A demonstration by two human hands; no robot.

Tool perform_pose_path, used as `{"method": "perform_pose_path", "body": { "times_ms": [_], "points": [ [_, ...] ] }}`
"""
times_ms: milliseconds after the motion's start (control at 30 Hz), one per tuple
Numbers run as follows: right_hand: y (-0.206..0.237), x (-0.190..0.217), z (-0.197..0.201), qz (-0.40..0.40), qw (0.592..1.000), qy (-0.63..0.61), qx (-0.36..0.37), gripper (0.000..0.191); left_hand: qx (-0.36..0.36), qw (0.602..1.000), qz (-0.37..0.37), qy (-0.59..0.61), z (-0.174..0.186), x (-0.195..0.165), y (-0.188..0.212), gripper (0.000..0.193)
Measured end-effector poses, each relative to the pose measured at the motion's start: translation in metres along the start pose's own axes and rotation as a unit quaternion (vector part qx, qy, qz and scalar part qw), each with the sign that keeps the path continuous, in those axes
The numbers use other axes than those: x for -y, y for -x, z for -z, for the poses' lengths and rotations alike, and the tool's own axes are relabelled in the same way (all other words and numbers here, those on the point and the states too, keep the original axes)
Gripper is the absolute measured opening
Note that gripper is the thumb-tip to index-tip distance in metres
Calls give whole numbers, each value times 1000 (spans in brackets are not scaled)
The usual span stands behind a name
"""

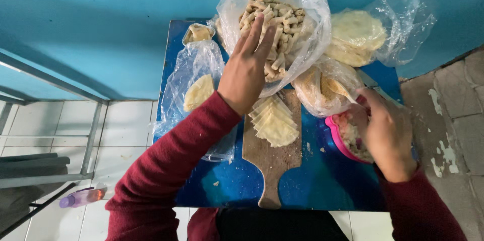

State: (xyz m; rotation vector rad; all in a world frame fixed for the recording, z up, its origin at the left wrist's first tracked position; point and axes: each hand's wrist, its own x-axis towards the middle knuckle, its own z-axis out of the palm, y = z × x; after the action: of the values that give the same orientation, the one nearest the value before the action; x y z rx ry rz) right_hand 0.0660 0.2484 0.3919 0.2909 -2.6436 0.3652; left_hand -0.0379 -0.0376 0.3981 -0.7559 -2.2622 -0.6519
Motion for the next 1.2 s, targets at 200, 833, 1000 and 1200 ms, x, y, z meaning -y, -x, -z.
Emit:
{"method": "perform_pose_path", "body": {
  "times_ms": [200,833,1000,1200],
  "points": [
    [-8,-22,-25,-45,994,-96,-17,15,43,998,-19,47,4,-32,42,47],
    [-4,-41,-30,-244,917,-316,17,20,267,959,89,46,-4,-51,135,17],
    [9,-35,-12,-279,861,-425,-2,19,257,959,99,64,-8,-52,138,14],
    [30,-8,-9,-270,868,-413,59,19,208,946,189,159,-8,-54,139,15]
  ]
}}
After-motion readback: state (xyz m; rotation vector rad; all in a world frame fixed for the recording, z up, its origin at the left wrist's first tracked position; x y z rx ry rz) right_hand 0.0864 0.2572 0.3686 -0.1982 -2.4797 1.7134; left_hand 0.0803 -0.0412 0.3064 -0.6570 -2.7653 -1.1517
